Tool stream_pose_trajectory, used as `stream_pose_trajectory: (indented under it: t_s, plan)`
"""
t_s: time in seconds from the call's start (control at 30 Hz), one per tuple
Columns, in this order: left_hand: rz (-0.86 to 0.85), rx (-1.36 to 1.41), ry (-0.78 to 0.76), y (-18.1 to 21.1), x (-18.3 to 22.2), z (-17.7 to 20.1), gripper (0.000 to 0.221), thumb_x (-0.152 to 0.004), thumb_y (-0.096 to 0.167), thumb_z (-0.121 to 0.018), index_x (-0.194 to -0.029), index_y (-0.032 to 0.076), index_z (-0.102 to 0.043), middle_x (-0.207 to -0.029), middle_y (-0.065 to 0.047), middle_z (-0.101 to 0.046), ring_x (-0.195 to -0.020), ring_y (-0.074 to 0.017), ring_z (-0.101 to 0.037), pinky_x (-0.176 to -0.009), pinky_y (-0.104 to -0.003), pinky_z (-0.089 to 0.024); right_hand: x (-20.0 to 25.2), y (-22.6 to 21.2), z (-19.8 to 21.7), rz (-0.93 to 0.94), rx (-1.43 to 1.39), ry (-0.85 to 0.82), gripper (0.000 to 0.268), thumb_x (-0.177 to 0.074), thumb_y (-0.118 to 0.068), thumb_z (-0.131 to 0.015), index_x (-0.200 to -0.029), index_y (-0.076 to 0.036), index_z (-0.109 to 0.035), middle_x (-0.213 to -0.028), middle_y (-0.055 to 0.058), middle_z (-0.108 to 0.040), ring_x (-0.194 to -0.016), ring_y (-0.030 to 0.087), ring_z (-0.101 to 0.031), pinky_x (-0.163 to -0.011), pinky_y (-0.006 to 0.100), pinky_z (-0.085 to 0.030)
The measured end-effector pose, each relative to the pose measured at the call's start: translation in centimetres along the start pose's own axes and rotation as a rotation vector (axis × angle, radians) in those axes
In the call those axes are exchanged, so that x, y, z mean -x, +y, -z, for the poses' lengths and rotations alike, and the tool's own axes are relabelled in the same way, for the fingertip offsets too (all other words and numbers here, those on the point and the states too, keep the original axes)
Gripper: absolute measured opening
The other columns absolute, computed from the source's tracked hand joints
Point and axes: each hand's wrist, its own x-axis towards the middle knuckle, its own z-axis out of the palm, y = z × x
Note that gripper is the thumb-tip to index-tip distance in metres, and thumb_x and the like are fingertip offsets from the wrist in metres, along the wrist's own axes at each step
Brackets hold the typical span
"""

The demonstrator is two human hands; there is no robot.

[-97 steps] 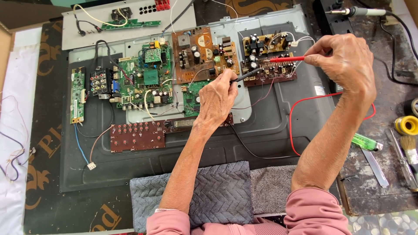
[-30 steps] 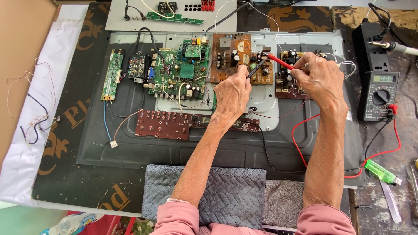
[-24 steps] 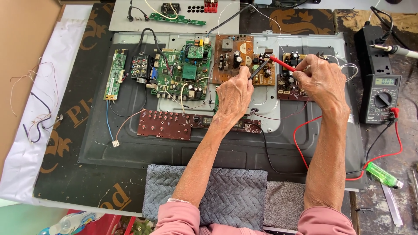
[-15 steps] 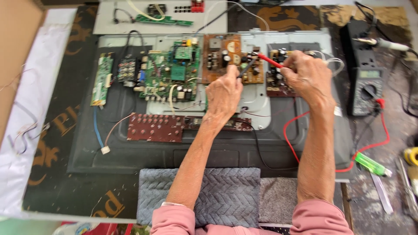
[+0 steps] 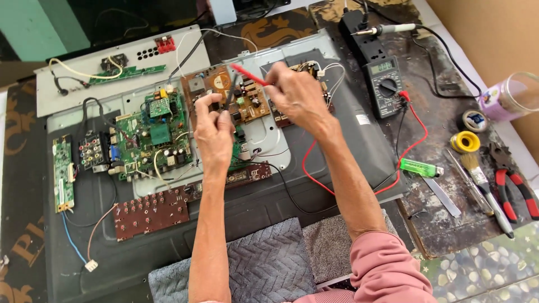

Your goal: Testing electronic components on a television circuit board using a multimeter

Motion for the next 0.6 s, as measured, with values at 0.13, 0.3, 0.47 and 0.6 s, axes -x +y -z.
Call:
stream_pose_trajectory:
  t_s: [0.13,0.3,0.47,0.6]
  plan:
    - [-0.001,0.444,-0.119,0.3,0.1,-0.2,0.024,-0.11,0.021,-0.055,-0.13,0.009,-0.061,-0.073,-0.009,-0.063,-0.055,-0.0143,-0.059,-0.047,-0.021,-0.042,2.4,-5.7,1.0,0.075,-0.272,-0.088,0.01,-0.1,-0.017,-0.06,-0.108,-0.012,-0.064,-0.086,0.019,-0.076,-0.08,0.035,-0.076,-0.082,0.049,-0.059]
    - [-0.001,0.669,-0.087,-0.4,0.2,0.2,0.041,-0.108,0.027,-0.057,-0.142,0.003,-0.057,-0.076,-0.012,-0.064,-0.054,-0.015,-0.06,-0.046,-0.02,-0.041,3.5,-8.5,0.6,0.187,-0.35,-0.067,0.007,-0.102,-0.019,-0.062,-0.106,-0.016,-0.057,-0.077,0.016,-0.076,-0.076,0.036,-0.075,-0.079,0.051,-0.057]
    - [-0.013,0.663,-0.057,-1.5,-0.1,-0.7,0.041,-0.107,0.028,-0.061,-0.138,0.0,-0.061,-0.076,-0.011,-0.064,-0.055,-0.0145,-0.061,-0.045,-0.02,-0.041,3.4,-8.0,0.3,0.218,-0.269,-0.038,0.009,-0.102,-0.02,-0.061,-0.106,-0.018,-0.054,-0.074,0.013,-0.075,-0.076,0.036,-0.075,-0.078,0.051,-0.057]
    - [0.007,0.689,0.031,-2.2,-0.3,-1.0,0.043,-0.104,0.029,-0.065,-0.134,-0.002,-0.063,-0.076,-0.012,-0.067,-0.055,-0.0145,-0.065,-0.044,-0.018,-0.047,3.6,-8.6,-0.4,0.242,-0.236,0.007,0.006,-0.103,-0.013,-0.06,-0.105,-0.015,-0.055,-0.07,0.015,-0.072,-0.068,0.031,-0.074,-0.071,0.047,-0.061]
